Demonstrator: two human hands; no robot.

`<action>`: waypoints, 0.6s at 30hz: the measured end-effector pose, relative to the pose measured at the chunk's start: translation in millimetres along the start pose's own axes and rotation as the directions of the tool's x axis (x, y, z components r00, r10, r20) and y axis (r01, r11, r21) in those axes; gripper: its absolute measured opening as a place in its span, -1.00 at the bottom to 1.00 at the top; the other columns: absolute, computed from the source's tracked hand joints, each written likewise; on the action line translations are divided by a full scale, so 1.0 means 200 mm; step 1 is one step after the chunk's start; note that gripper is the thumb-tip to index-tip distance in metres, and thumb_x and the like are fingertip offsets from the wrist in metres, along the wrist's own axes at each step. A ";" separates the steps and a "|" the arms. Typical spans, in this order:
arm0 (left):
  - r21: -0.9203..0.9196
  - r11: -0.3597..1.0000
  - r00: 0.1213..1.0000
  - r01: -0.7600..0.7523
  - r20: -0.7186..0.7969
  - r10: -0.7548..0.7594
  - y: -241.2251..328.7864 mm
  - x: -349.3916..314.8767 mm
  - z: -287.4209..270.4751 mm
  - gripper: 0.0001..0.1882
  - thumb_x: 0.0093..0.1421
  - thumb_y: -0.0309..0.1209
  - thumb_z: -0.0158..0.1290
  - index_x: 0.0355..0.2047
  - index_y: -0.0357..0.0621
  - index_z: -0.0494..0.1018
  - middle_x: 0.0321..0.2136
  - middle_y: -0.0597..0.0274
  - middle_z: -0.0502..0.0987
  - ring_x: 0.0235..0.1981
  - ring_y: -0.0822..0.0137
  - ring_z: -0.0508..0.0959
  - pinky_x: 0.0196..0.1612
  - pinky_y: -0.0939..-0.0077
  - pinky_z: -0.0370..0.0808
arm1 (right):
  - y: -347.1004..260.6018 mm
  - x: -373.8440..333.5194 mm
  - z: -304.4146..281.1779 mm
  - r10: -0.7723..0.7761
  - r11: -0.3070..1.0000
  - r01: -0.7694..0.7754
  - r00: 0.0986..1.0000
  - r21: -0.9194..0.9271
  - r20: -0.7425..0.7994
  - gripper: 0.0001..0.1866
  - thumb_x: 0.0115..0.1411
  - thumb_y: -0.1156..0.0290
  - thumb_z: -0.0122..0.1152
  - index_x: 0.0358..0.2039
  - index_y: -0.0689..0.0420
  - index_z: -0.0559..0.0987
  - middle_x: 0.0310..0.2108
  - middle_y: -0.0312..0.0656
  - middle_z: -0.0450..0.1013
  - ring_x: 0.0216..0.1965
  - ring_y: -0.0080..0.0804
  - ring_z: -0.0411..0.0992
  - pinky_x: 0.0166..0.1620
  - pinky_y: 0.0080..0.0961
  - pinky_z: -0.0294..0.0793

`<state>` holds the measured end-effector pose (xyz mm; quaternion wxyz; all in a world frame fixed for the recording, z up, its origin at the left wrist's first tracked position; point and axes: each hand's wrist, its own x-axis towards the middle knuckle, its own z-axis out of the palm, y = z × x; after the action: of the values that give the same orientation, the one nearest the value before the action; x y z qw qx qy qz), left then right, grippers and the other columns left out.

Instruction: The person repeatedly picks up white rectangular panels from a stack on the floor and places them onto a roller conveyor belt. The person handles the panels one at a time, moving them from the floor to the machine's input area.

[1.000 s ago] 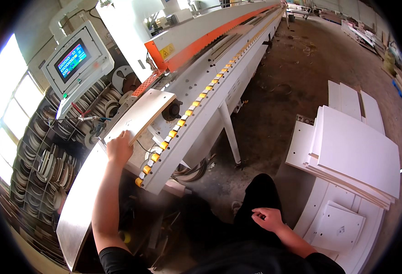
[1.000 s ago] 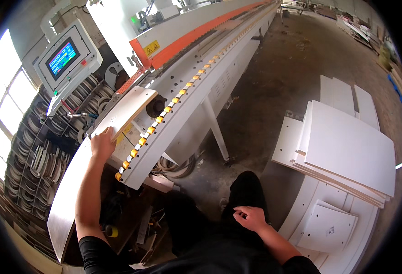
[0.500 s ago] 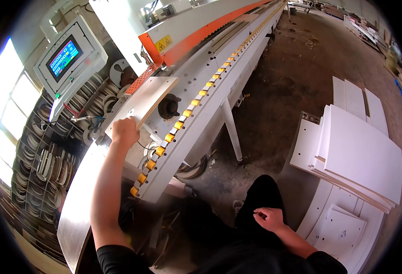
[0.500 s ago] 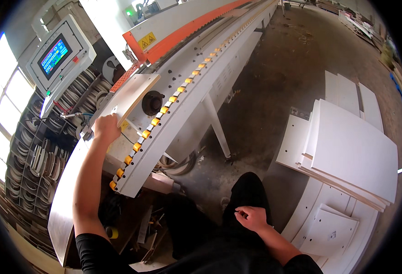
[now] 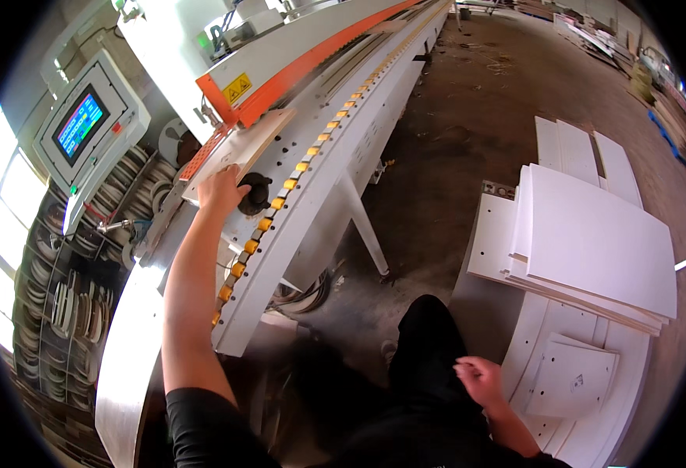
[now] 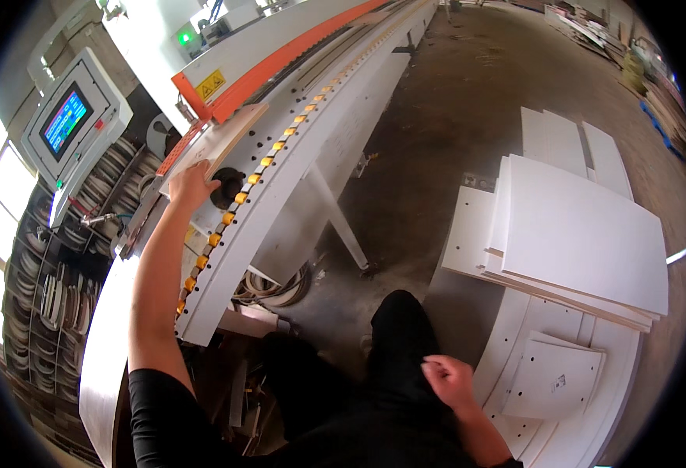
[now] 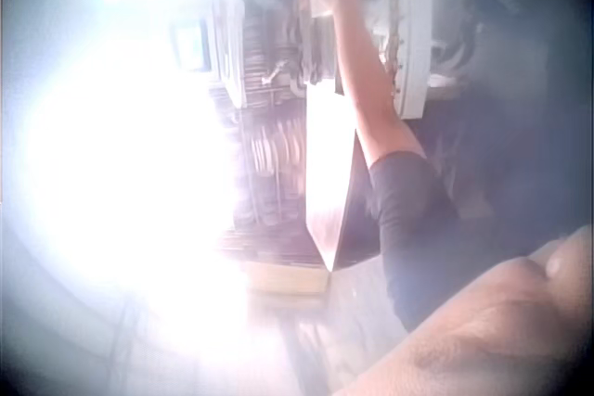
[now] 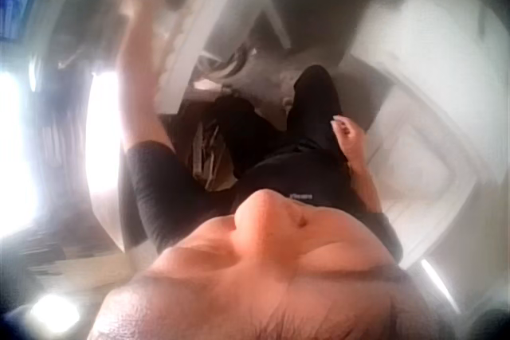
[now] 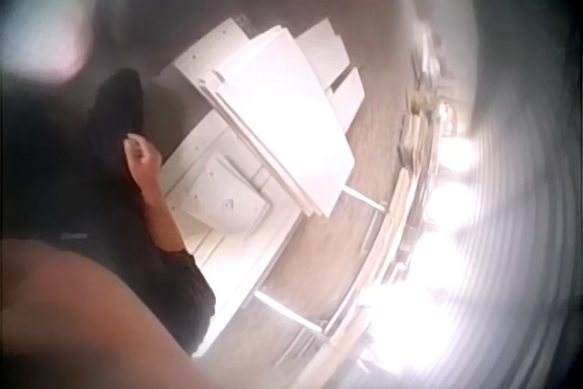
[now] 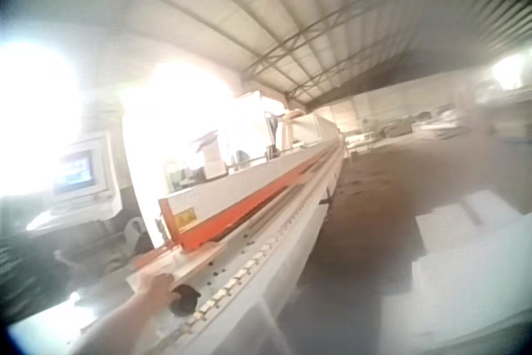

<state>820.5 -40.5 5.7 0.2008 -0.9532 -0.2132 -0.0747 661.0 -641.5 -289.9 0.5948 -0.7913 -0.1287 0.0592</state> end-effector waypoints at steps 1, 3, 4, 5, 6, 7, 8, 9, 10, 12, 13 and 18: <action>-0.093 0.995 0.997 -0.035 -0.074 0.028 0.04 -0.03 0.00 -0.42 0.29 0.00 0.15 0.22 0.02 0.45 0.04 0.11 0.63 0.04 0.05 0.61 0.04 0.16 0.54 | 0.07 -0.09 -0.10 0.080 0.997 -0.078 0.992 0.030 -0.098 -0.82 0.28 0.38 0.33 -0.20 0.23 0.69 -0.39 -0.15 0.67 -0.42 -0.52 0.62 -0.32 -0.57 0.59; -0.233 0.964 0.971 -0.128 -0.227 0.074 0.11 -0.14 0.00 -0.36 0.34 0.06 0.06 0.32 0.03 0.36 0.17 0.10 0.54 0.19 0.03 0.51 0.19 0.15 0.46 | 0.21 -0.27 -0.33 0.226 0.955 -0.283 0.892 -0.092 -0.392 -0.77 0.34 0.31 0.25 -0.24 0.24 0.66 -0.42 -0.17 0.63 -0.48 -0.51 0.56 -0.37 -0.58 0.55; -0.314 0.934 0.979 -0.171 -0.159 0.125 0.19 -0.18 -0.04 -0.35 0.34 0.06 0.07 0.33 0.02 0.35 0.22 0.11 0.50 0.19 0.02 0.51 0.20 0.15 0.46 | 0.31 -0.37 -0.44 0.303 0.942 -0.330 0.776 0.052 -0.554 -0.73 0.37 0.25 0.21 -0.28 0.22 0.65 -0.47 -0.21 0.59 -0.53 -0.53 0.50 -0.42 -0.58 0.50; -0.394 0.896 0.979 -0.204 -0.095 0.181 0.27 -0.23 -0.13 -0.34 0.33 0.05 0.07 0.34 0.02 0.34 0.27 0.12 0.45 0.20 0.01 0.50 0.21 0.15 0.45 | 0.42 -0.47 -0.55 0.383 0.917 -0.344 0.626 0.201 -0.680 -0.68 0.40 0.18 0.18 -0.33 0.19 0.63 -0.51 -0.25 0.54 -0.58 -0.56 0.43 -0.47 -0.59 0.45; -0.473 0.854 0.972 -0.218 -0.029 0.232 0.32 -0.29 -0.16 -0.33 0.33 0.05 0.08 0.35 0.02 0.33 0.31 0.13 0.41 0.21 0.00 0.49 0.23 0.15 0.45 | 0.52 -0.58 -0.65 0.465 0.876 -0.378 0.490 0.301 -0.737 -0.65 0.40 0.11 0.17 -0.36 0.15 0.59 -0.55 -0.30 0.47 -0.61 -0.60 0.36 -0.52 -0.61 0.37; -0.449 0.844 0.953 -0.294 -0.068 0.295 0.37 -0.33 -0.13 -0.32 0.32 0.02 0.10 0.36 0.03 0.31 0.35 0.15 0.36 0.22 0.00 0.49 0.22 0.15 0.45 | 0.59 -0.66 -0.74 0.532 0.830 -0.393 0.341 0.396 -0.775 -0.61 0.40 0.04 0.16 -0.40 0.10 0.54 -0.59 -0.36 0.40 -0.64 -0.63 0.29 -0.58 -0.62 0.29; -0.420 0.834 0.932 -0.358 -0.106 0.347 0.40 -0.38 -0.11 -0.31 0.31 0.00 0.11 0.37 0.04 0.29 0.38 0.17 0.31 0.23 0.01 0.48 0.22 0.16 0.46 | 0.60 -0.69 -0.79 0.571 0.795 -0.426 0.280 0.433 -0.772 -0.59 0.38 -0.01 0.18 -0.42 0.07 0.51 -0.60 -0.38 0.38 -0.66 -0.64 0.26 -0.61 -0.63 0.23; -0.388 0.821 0.907 -0.420 -0.141 0.397 0.40 -0.41 -0.09 -0.30 0.30 -0.02 0.13 0.38 0.05 0.27 0.42 0.19 0.26 0.24 0.01 0.48 0.22 0.16 0.46 | 0.60 -0.70 -0.83 0.605 0.756 -0.456 0.217 0.469 -0.766 -0.57 0.37 -0.06 0.19 -0.43 0.03 0.48 -0.60 -0.40 0.36 -0.67 -0.65 0.23 -0.63 -0.64 0.16; -0.414 0.811 0.908 -0.413 -0.117 0.403 0.38 -0.42 -0.08 -0.28 0.29 -0.03 0.14 0.39 0.05 0.25 0.44 0.20 0.20 0.22 -0.01 0.48 0.22 0.15 0.46 | 0.61 -0.72 -0.88 0.636 0.716 -0.483 0.152 0.504 -0.757 -0.55 0.35 -0.11 0.20 -0.45 0.00 0.45 -0.61 -0.43 0.34 -0.69 -0.67 0.21 -0.66 -0.65 0.09; -0.465 0.785 0.902 -0.409 -0.073 0.426 0.37 -0.40 -0.09 -0.24 0.27 -0.05 0.15 0.42 0.05 0.21 0.49 0.22 0.10 0.20 -0.06 0.49 0.22 0.12 0.46 | 0.72 -0.72 -0.92 0.588 0.766 -0.397 0.119 0.505 -0.800 -0.51 0.30 -0.18 0.25 -0.46 -0.02 0.42 -0.62 -0.44 0.31 -0.71 -0.66 0.18 -0.69 -0.64 0.03; -0.498 0.782 0.911 -0.376 -0.044 0.410 0.36 -0.41 -0.08 -0.21 0.24 -0.09 0.19 0.43 0.07 0.19 0.49 0.23 0.10 0.19 -0.06 0.50 0.21 0.13 0.47 | 0.72 -0.72 -0.92 0.573 0.773 -0.394 0.101 0.496 -0.813 -0.50 0.29 -0.18 0.25 -0.47 -0.02 0.42 -0.63 -0.44 0.30 -0.71 -0.65 0.18 -0.69 -0.64 0.03; -0.426 0.801 0.900 -0.420 -0.084 0.428 0.36 -0.42 -0.07 -0.23 0.23 -0.12 0.19 0.41 0.09 0.21 0.48 0.23 0.11 0.13 -0.08 0.54 0.16 0.12 0.50 | 0.85 -0.90 -0.96 0.542 0.748 -0.496 0.071 0.441 -0.838 -0.47 0.25 -0.22 0.30 -0.43 0.02 0.46 -0.64 -0.42 0.29 -0.69 -0.65 0.20 -0.67 -0.60 0.07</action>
<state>775.3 -138.6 -26.9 -0.0065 -0.9975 0.0257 -0.0655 558.1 -911.9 -407.6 0.5047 -0.6473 0.5336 -0.2038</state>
